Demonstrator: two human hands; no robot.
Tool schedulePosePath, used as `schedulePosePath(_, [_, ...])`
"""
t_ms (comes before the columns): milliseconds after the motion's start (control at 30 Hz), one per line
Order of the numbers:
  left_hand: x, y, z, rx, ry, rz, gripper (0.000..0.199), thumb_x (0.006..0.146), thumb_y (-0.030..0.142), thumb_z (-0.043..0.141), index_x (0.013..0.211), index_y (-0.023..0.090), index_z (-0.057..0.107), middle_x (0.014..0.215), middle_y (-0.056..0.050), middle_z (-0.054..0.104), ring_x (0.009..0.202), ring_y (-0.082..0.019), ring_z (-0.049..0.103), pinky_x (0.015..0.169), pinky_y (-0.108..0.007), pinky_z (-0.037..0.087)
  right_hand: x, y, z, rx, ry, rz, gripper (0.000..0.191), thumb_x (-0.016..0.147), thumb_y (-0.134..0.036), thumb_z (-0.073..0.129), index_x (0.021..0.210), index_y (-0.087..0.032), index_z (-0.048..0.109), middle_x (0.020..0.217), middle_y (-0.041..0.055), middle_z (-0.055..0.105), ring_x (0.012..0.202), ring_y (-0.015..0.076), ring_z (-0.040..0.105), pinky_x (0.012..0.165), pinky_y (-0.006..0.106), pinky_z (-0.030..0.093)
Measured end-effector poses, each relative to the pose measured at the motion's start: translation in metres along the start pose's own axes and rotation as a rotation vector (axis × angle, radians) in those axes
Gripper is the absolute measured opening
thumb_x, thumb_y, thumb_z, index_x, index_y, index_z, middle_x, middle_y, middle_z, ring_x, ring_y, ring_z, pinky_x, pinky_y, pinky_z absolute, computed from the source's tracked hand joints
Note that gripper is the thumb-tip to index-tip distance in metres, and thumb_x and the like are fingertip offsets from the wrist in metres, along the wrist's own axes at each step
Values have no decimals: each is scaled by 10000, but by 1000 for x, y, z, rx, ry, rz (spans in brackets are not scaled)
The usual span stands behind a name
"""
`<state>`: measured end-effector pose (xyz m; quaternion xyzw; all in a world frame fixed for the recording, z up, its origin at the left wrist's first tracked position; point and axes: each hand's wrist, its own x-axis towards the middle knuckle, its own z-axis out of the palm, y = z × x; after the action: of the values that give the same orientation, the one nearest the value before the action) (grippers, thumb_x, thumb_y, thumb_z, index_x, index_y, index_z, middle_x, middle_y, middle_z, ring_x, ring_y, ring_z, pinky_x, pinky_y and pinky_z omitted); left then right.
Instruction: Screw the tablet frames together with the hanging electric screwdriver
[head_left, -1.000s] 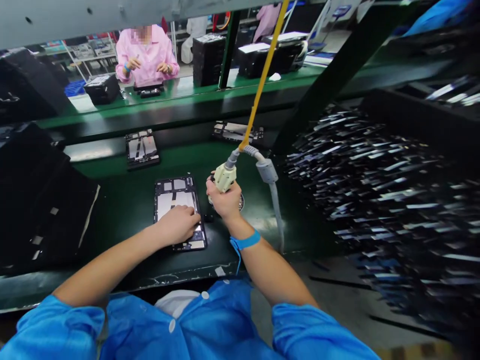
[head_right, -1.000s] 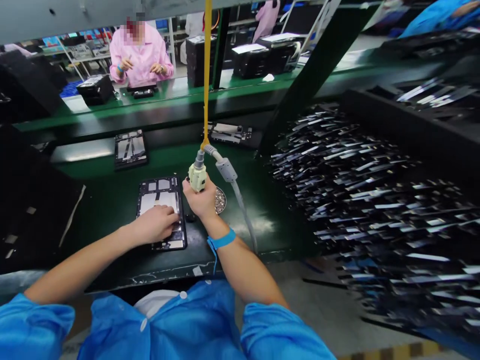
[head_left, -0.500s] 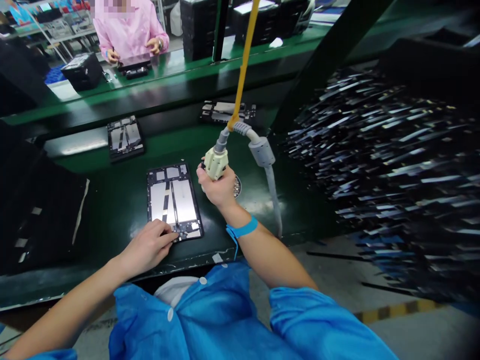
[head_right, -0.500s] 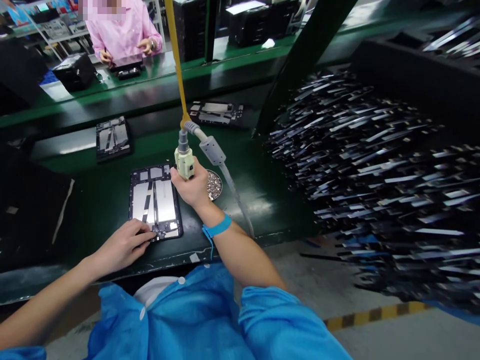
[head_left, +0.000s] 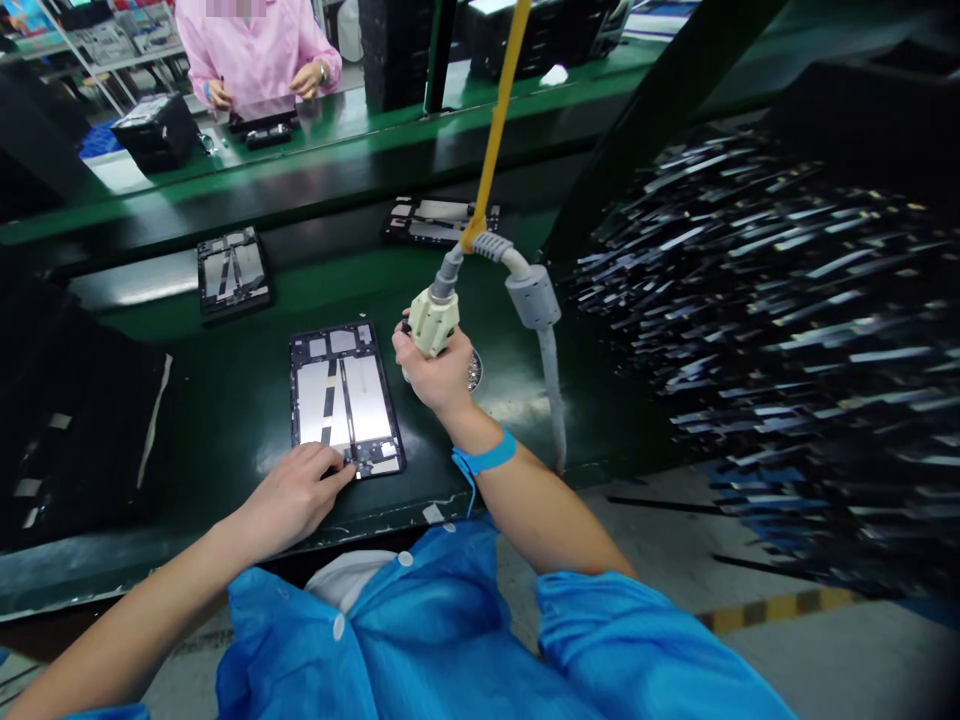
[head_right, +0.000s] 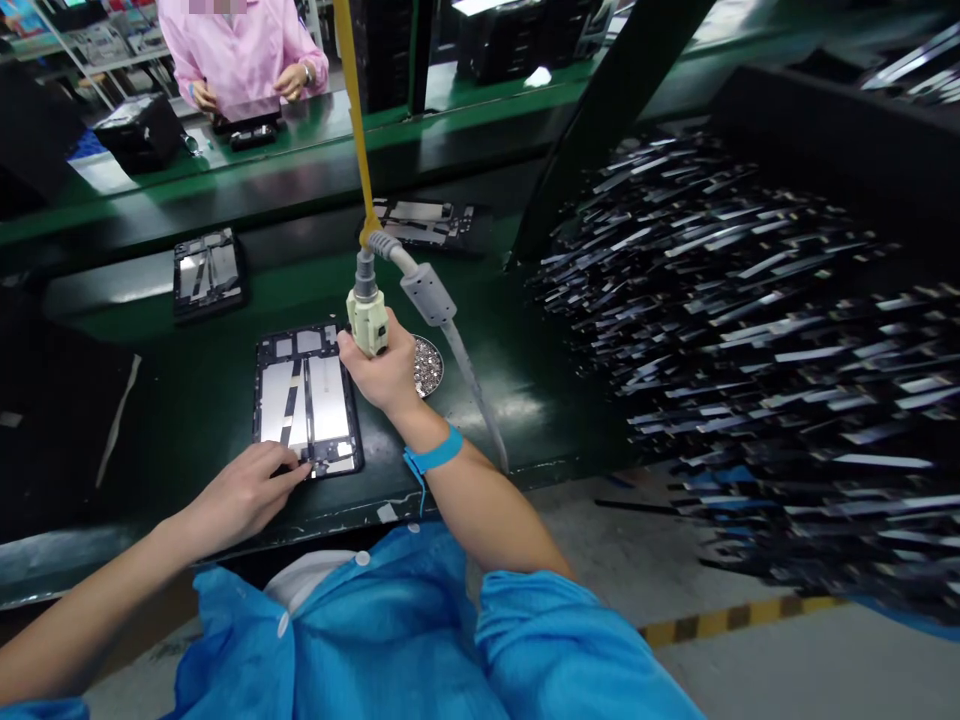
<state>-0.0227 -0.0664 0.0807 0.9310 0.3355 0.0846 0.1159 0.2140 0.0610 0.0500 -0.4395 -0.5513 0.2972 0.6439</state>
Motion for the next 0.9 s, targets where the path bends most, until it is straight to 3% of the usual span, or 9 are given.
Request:
schedulePosePath(100, [-5, 1, 13, 8, 56, -35, 288, 1006, 177, 513, 1260, 172, 649, 1142, -142, 643, 1077, -268, 602, 923, -478, 555, 0, -2, 0, 5, 4, -9, 287, 860, -407, 701, 1048, -198, 642, 845, 16, 668, 656, 135, 586, 651, 303, 546])
schedulePosePath(200, [-16, 6, 33, 90, 164, -118, 293, 990, 192, 570, 1268, 223, 657, 1242, -139, 634, 1274, -338, 539, 1091, -651, 430, 0, -3, -2, -8, 5, -8, 287, 858, -406, 704, 1052, -203, 645, 858, 17, 672, 678, 141, 604, 668, 307, 557])
schedulePosePath(267, [-21, 9, 45, 112, 251, -193, 313, 991, 162, 561, 1271, 261, 661, 1276, -131, 633, 1334, -355, 510, 1106, -708, 385, 1, -3, -4, -11, 16, -5, 285, 857, -409, 706, 1048, -205, 649, 872, 22, 679, 714, 153, 632, 698, 319, 572])
schedulePosePath(367, [-17, 6, 56, 45, 331, -261, 297, 1002, 172, 551, 1250, 278, 677, 1275, -125, 640, 1330, -345, 527, 1057, -649, 460, 5, -4, -9, -5, 67, -19, 278, 849, -397, 718, 1037, -201, 659, 894, 37, 696, 811, 187, 684, 771, 352, 594])
schedulePosePath(500, [10, -14, 55, -27, 374, -263, 222, 1014, 247, 566, 1177, 235, 716, 1227, -121, 666, 1264, -317, 585, 987, -536, 526, 11, -6, -17, -5, 146, -31, 256, 846, -356, 715, 1037, -194, 663, 922, 54, 715, 834, 197, 709, 797, 372, 607])
schedulePosePath(600, [24, -24, 57, -7, 407, -263, 215, 1018, 273, 565, 1155, 226, 725, 1242, -118, 673, 1269, -313, 593, 1015, -553, 506, 15, -4, -20, -6, 174, -24, 244, 843, -324, 708, 1039, -186, 661, 928, 55, 717, 782, 178, 707, 781, 366, 608])
schedulePosePath(767, [25, -21, 64, 31, 479, -277, 205, 1010, 220, 574, 1157, 198, 716, 1246, -119, 683, 1302, -332, 576, 1028, -580, 501, 18, 4, -23, -21, 168, 1, 208, 805, -292, 721, 973, -181, 671, 887, 45, 713, 751, 168, 698, 751, 344, 606])
schedulePosePath(900, [30, -25, 57, 56, 418, -262, 202, 1012, 223, 568, 1147, 196, 716, 1222, -119, 686, 1279, -344, 588, 1014, -629, 499, 16, 3, -23, -25, 149, 26, 200, 803, -280, 716, 970, -179, 678, 844, 41, 705, 720, 158, 687, 743, 335, 603])
